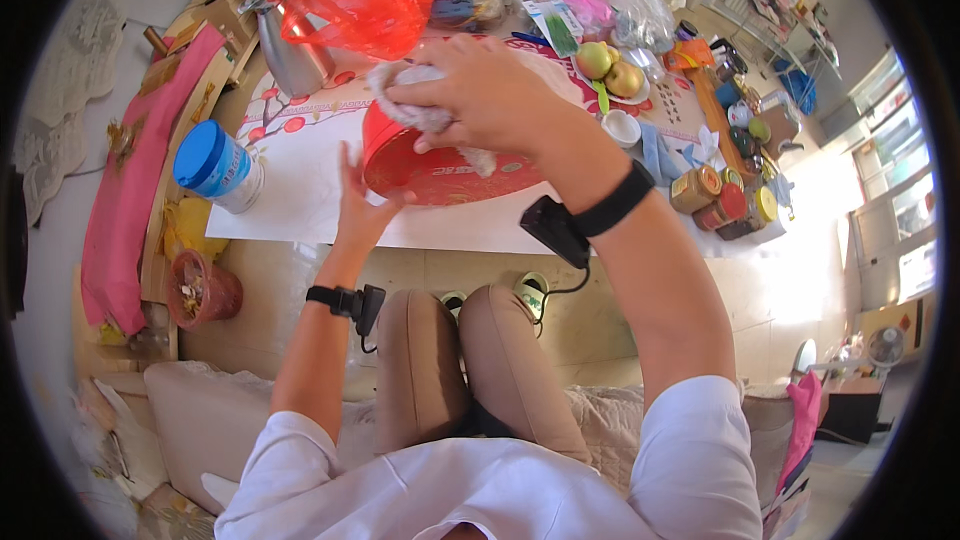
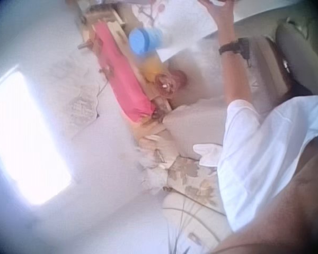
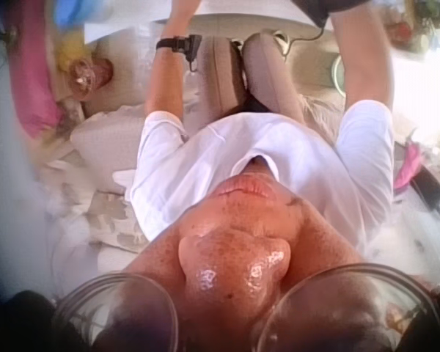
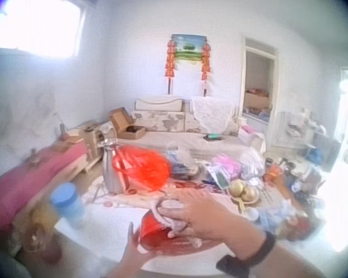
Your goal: The person wipes several containers and a round tin on a table using a cloth. They handle a stainless steel thermos, a green plastic bottle, a small glass jar, and a red round tin, wiping each surface before placing them back on the table.
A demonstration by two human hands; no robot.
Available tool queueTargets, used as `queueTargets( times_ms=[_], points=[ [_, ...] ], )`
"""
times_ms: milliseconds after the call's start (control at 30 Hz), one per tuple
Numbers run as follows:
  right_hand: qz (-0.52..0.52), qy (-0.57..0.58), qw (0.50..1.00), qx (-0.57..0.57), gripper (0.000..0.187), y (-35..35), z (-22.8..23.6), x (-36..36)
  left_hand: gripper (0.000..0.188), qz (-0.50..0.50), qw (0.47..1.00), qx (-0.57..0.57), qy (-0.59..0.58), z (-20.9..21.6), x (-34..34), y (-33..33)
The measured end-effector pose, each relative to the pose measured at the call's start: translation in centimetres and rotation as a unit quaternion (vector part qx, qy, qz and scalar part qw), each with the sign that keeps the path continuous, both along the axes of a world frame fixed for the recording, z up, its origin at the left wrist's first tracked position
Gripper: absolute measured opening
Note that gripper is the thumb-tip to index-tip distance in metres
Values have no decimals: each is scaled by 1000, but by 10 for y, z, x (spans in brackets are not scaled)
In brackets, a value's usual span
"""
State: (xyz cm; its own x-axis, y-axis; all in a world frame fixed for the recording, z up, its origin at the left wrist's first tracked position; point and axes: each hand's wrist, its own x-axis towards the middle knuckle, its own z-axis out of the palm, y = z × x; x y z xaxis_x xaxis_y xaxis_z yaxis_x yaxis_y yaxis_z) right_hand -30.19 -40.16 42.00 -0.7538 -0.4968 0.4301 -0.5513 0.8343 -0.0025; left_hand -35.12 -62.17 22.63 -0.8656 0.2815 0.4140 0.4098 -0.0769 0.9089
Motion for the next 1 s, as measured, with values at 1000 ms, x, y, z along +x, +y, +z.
queueTargets(
  times_ms=[1000],
  points=[
    [-5,34,996,-87,59,-9,-15,19,115,-40,951,-207,225,154,-5,-13]
  ],
)
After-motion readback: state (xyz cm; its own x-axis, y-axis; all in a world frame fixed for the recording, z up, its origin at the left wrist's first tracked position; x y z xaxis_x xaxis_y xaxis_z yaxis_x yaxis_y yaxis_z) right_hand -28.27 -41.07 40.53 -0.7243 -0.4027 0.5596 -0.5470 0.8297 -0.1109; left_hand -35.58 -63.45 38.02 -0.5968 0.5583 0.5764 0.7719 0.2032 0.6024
